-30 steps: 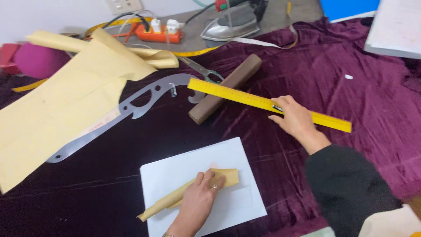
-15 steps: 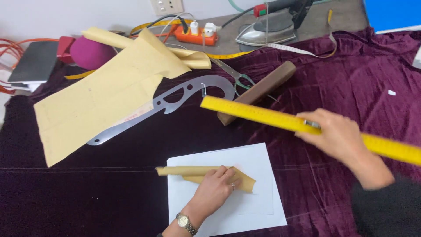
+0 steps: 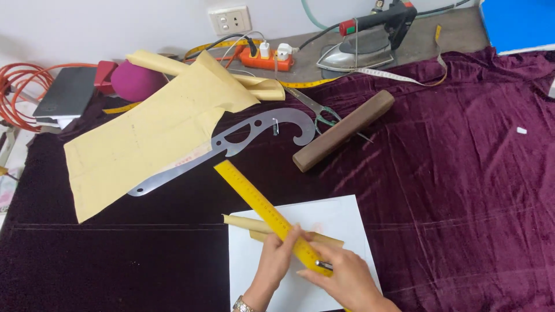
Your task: The person uses a yellow ruler and a pen to draw straight lines on a white sheet of paper. They then place a beige pattern piece on the paper and trace its outline with the pen.
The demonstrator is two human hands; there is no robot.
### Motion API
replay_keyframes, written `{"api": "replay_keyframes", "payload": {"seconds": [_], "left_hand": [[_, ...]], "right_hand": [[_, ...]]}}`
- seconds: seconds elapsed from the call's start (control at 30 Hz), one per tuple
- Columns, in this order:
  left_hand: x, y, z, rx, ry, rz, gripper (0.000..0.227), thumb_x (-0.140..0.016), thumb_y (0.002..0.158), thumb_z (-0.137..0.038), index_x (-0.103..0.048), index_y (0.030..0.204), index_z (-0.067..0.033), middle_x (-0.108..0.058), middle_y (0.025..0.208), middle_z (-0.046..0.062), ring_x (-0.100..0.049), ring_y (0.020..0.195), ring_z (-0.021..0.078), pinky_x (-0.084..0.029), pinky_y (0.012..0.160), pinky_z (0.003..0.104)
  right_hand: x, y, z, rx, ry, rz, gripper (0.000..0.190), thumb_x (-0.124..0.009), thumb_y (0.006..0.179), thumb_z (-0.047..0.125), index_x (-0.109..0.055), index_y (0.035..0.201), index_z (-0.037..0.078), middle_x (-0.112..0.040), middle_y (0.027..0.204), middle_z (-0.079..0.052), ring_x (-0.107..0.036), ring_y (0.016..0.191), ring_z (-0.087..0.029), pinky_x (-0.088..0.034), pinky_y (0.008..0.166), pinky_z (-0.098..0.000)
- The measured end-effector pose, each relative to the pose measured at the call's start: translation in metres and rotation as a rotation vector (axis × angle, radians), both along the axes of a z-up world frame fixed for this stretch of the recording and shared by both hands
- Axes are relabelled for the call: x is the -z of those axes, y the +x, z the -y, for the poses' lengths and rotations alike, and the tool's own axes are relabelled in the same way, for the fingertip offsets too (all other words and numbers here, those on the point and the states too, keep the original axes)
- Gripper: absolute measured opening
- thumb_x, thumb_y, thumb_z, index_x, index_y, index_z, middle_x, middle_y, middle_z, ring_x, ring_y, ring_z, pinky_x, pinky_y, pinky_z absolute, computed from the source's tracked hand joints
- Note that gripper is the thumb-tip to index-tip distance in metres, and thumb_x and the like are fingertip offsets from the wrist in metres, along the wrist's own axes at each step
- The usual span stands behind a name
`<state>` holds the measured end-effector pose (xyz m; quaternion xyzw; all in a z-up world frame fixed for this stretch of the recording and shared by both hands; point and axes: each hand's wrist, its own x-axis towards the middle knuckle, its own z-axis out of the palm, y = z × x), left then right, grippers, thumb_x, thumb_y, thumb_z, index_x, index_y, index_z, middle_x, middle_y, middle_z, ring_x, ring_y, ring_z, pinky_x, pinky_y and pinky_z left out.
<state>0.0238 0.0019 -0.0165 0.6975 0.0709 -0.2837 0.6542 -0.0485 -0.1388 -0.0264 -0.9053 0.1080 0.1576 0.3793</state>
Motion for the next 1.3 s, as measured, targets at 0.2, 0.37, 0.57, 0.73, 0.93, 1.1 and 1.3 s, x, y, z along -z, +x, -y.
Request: {"api": "replay_keyframes", "payload": {"seconds": [0.2, 0.37, 0.57, 0.73, 0.93, 1.1, 1.3], "left_hand": [[0.005, 0.002, -0.004, -0.005, 0.025, -0.052, 0.047, -0.051, 0.091, -0.042, -0.074, 0.063, -0.0125, -0.073, 0.075, 0.002, -0.064, 0.08, 0.016, -0.044, 0.087, 0.031], [-0.002, 0.009, -0.003, -0.02, 0.048, -0.074, 0.048, -0.051, 0.091, -0.043, -0.074, 0.062, -0.0121, -0.069, 0.072, 0.002, -0.063, 0.078, 0.0158, -0.045, 0.084, 0.029], [0.005, 0.021, -0.014, 0.011, 0.016, -0.066, 0.046, -0.051, 0.091, -0.044, -0.072, 0.068, -0.0101, -0.072, 0.077, 0.006, -0.066, 0.076, 0.0178, -0.05, 0.079, 0.029], [0.004, 0.03, -0.02, -0.041, 0.008, -0.037, 0.046, -0.05, 0.093, -0.041, -0.07, 0.062, -0.0134, -0.068, 0.077, 0.005, -0.066, 0.081, 0.0187, -0.05, 0.081, 0.03], [0.001, 0.045, -0.034, -0.006, -0.013, 0.025, 0.051, -0.048, 0.091, -0.048, -0.066, 0.058, -0.0146, -0.07, 0.074, 0.004, -0.068, 0.078, 0.0197, -0.049, 0.084, 0.033], [-0.057, 0.062, -0.058, 0.048, -0.075, 0.137, 0.05, -0.047, 0.091, -0.047, -0.064, 0.062, -0.0098, -0.069, 0.058, 0.01, -0.074, 0.064, 0.022, -0.056, 0.074, 0.031], [-0.125, 0.063, -0.105, 0.414, 0.054, 0.299, 0.041, -0.05, 0.091, -0.037, -0.069, 0.068, -0.0081, -0.075, 0.061, 0.011, -0.078, 0.061, 0.022, -0.063, 0.069, 0.032]], "right_hand": [[0.001, 0.015, 0.032, 0.028, -0.082, 0.019, 0.038, -0.059, 0.082, 0.053, -0.066, 0.111, 0.028, -0.066, 0.108, 0.017, -0.068, 0.098, -0.011, -0.053, 0.077, -0.0352], [0.005, 0.018, 0.03, -0.184, -0.147, -0.135, 0.029, -0.062, 0.083, 0.05, -0.066, 0.109, 0.038, -0.065, 0.093, 0.012, -0.066, 0.087, -0.014, -0.05, 0.071, -0.0357], [-0.003, 0.018, 0.013, -0.219, -0.193, -0.206, 0.038, -0.055, 0.087, 0.04, -0.054, 0.124, 0.045, -0.065, 0.099, 0.003, -0.061, 0.103, -0.024, -0.049, 0.076, -0.0432], [0.012, 0.016, 0.007, -0.253, -0.288, -0.105, 0.034, -0.058, 0.09, 0.036, -0.057, 0.123, 0.03, -0.064, 0.106, 0.004, -0.067, 0.088, -0.024, -0.055, 0.068, -0.0427], [0.004, 0.024, 0.0, -0.157, -0.073, -0.108, 0.057, -0.061, 0.085, 0.01, -0.045, 0.136, 0.031, -0.06, 0.132, 0.003, -0.061, 0.112, -0.028, -0.055, 0.084, -0.0476], [0.012, 0.028, 0.003, -0.125, -0.086, -0.236, 0.066, -0.057, 0.089, 0.024, -0.028, 0.148, 0.034, -0.073, 0.091, -0.006, -0.07, 0.096, -0.021, -0.05, 0.07, -0.0406], [-0.015, 0.032, -0.004, -0.076, -0.135, -0.378, 0.071, -0.057, 0.089, 0.033, -0.023, 0.151, 0.043, -0.07, 0.07, 0.004, -0.065, 0.085, -0.015, -0.046, 0.068, -0.0326]]}}
